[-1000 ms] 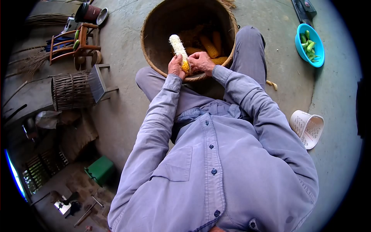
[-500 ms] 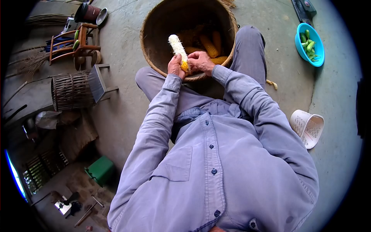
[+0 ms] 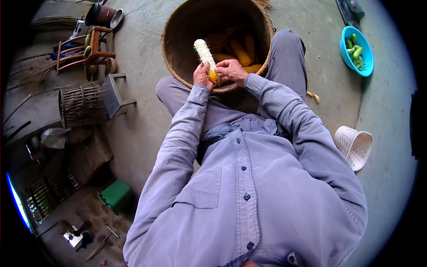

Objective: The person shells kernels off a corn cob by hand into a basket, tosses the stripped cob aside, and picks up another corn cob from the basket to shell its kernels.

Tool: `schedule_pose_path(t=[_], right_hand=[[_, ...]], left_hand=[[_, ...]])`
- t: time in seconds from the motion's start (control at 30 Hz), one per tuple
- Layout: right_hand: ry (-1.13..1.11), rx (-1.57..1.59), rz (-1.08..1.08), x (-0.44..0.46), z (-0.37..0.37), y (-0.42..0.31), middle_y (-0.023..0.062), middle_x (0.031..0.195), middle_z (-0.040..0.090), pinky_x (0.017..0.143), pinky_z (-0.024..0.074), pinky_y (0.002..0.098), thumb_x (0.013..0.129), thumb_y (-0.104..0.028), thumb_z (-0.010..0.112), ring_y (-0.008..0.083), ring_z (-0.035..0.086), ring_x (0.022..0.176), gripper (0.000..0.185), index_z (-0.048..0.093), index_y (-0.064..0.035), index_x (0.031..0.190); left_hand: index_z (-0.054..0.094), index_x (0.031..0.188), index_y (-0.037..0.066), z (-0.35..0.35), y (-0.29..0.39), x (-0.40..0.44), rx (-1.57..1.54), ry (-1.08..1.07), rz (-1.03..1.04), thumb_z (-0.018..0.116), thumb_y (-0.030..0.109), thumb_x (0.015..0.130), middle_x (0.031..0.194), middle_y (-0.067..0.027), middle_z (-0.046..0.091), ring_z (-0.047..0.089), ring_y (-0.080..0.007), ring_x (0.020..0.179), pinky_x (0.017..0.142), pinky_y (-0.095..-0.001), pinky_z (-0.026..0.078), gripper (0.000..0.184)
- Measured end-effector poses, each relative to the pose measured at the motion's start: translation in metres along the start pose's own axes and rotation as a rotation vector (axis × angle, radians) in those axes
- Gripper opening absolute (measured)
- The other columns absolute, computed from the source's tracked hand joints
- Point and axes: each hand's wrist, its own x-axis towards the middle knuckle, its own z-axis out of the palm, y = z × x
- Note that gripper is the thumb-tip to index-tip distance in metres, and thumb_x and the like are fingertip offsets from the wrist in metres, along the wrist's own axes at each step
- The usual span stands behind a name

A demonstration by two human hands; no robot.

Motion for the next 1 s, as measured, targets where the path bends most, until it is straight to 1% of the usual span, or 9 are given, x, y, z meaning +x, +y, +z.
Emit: schedule_pose_path(t=[0.1,0.2,0.3,0.4,0.5,0.6,0.8,0.9,1.0], right_hand=[[-0.021,-0.037,-0.026,0.004,-0.004,0.002,0.0089,0.09,0.065,0.065,0.0566,0.0267,0.084,-0.019,0.072,0.0152,0.065,0.076,0.031,0.061,0.0001,0.106],[0.059,-0.002,0.016,0.003,0.002,0.0,0.009,0.093,0.065,0.065,0.0563,0.0263,0.084,-0.02,0.072,0.0146,0.065,0.077,0.033,0.061,0.0006,0.107],[0.019,-0.071,-0.021,-0.004,0.003,-0.007,0.009,0.095,0.065,0.066,0.0558,0.0258,0.085,-0.022,0.072,0.0142,0.064,0.078,0.035,0.061,0.0012,0.108],[0.007,-0.178,-0.08,-0.008,0.004,-0.009,0.0086,0.095,0.065,0.066,0.0554,0.025,0.085,-0.022,0.073,0.0137,0.064,0.08,0.036,0.061,0.0018,0.109],[0.015,-0.186,-0.137,-0.005,0.002,-0.005,0.0107,0.092,0.066,0.068,0.0561,0.0282,0.08,-0.023,0.074,0.0159,0.064,0.077,0.037,0.064,0.0035,0.104],[-0.005,-0.189,-0.108,0.0,0.0,-0.001,0.0088,0.093,0.065,0.066,0.0559,0.0258,0.085,-0.019,0.072,0.0139,0.064,0.076,0.032,0.061,0.0025,0.106],[0.027,-0.119,-0.144,0.001,0.0,0.005,0.0086,0.092,0.065,0.066,0.0567,0.0272,0.085,-0.017,0.069,0.0142,0.064,0.075,0.028,0.061,0.002,0.105],[0.095,-0.017,-0.075,0.001,0.004,0.001,0.0104,0.089,0.066,0.067,0.0565,0.028,0.083,-0.012,0.068,0.0173,0.065,0.076,0.022,0.064,0.0028,0.099],[0.12,-0.193,-0.155,-0.001,0.006,0.0,0.0109,0.091,0.067,0.071,0.0552,0.0285,0.083,-0.015,0.07,0.0175,0.065,0.079,0.026,0.064,0.0033,0.101]], left_hand=[[0.052,0.117,-0.002,-0.007,0.001,0.002,-0.111,-0.028,-0.098,0.051,0.025,0.099,0.103,-0.0159,0.062,0.064,-0.0308,0.091,0.082,-0.0465,0.055,0.032],[0.052,0.118,-0.002,-0.01,0.001,0.002,-0.129,-0.042,-0.108,0.053,0.021,0.097,0.104,-0.0159,0.062,0.064,-0.0298,0.09,0.08,-0.0466,0.056,0.031],[0.053,0.118,-0.002,-0.009,-0.002,0.003,-0.124,-0.009,-0.065,0.053,0.02,0.097,0.104,-0.0153,0.062,0.064,-0.0297,0.089,0.08,-0.0468,0.056,0.03],[0.052,0.117,-0.001,-0.008,-0.002,0.002,-0.096,-0.026,-0.068,0.052,0.025,0.098,0.104,-0.0171,0.062,0.063,-0.0315,0.094,0.087,-0.047,0.053,0.033],[0.052,0.118,-0.001,-0.009,-0.002,0.005,-0.098,-0.028,-0.049,0.052,0.025,0.098,0.104,-0.0173,0.062,0.063,-0.0316,0.095,0.088,-0.0468,0.053,0.032],[0.052,0.117,-0.002,-0.005,-0.001,0.002,-0.062,-0.01,-0.043,0.051,0.024,0.099,0.103,-0.0173,0.062,0.063,-0.0313,0.095,0.088,-0.0466,0.053,0.031],[0.053,0.117,-0.003,-0.004,0.005,-0.002,-0.131,-0.009,-0.152,0.05,0.024,0.099,0.102,-0.0172,0.062,0.063,-0.0299,0.094,0.088,-0.046,0.053,0.033],[0.052,0.118,-0.004,-0.003,0.009,-0.007,-0.074,-0.038,-0.167,0.05,0.025,0.099,0.104,-0.0177,0.062,0.063,-0.0301,0.095,0.089,-0.0464,0.053,0.034],[0.052,0.119,-0.003,-0.003,0.001,-0.003,-0.1,0.012,-0.071,0.05,0.025,0.1,0.105,-0.0179,0.061,0.063,-0.0304,0.097,0.09,-0.0466,0.052,0.035]])
